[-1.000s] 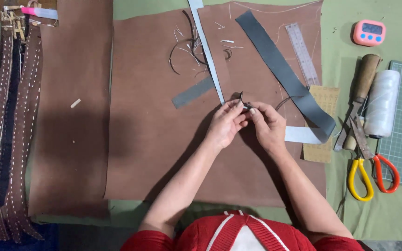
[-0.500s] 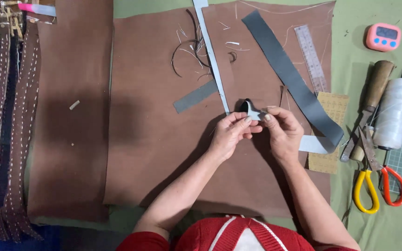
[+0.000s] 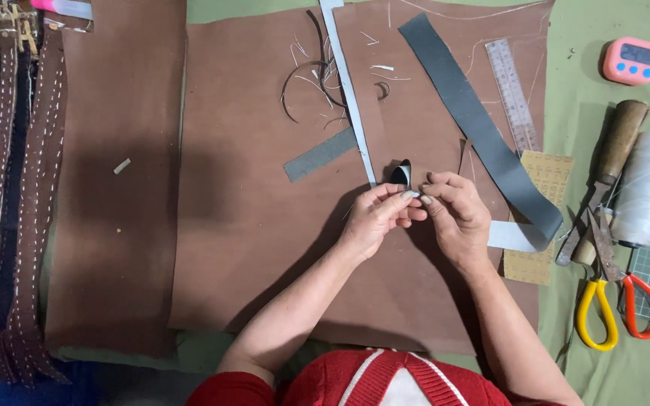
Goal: Measuring, marking, and cutting leather strips for belt or strap production in a workshop.
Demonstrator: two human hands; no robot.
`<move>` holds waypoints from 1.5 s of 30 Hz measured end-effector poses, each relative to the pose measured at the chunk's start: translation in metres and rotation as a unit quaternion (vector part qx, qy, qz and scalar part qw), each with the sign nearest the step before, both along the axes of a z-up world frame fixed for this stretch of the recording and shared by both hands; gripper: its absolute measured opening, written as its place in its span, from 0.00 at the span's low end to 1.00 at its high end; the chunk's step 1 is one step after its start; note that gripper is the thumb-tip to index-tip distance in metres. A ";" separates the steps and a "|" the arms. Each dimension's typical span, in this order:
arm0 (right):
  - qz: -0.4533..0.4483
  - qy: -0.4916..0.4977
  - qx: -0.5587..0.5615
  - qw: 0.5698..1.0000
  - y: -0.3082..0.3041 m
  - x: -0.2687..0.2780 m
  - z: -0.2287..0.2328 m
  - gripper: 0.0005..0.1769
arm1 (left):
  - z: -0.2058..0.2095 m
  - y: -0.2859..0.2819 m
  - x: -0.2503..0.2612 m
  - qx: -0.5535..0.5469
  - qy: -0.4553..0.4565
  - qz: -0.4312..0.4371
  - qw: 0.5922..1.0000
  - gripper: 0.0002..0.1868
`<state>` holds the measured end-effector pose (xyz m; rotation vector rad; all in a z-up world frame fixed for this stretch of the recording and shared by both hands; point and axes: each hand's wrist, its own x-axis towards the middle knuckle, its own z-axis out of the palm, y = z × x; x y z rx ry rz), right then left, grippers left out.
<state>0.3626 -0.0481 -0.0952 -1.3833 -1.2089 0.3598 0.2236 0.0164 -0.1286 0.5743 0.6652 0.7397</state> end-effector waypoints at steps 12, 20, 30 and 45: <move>0.027 0.011 -0.029 0.999 -0.001 -0.001 0.003 0.05 | -0.003 0.004 -0.004 -0.016 0.005 -0.024 1.000 0.09; 0.038 -0.023 -0.056 0.997 -0.006 -0.007 0.009 0.08 | -0.001 0.002 0.000 -0.005 0.079 -0.001 0.997 0.14; 0.000 0.466 -0.074 0.882 -0.002 -0.011 0.001 0.08 | 0.000 -0.008 0.004 0.090 0.105 0.049 0.989 0.12; 0.047 0.397 -0.186 0.898 -0.012 -0.013 0.012 0.05 | 0.039 -0.006 -0.007 0.020 -0.113 0.016 0.993 0.33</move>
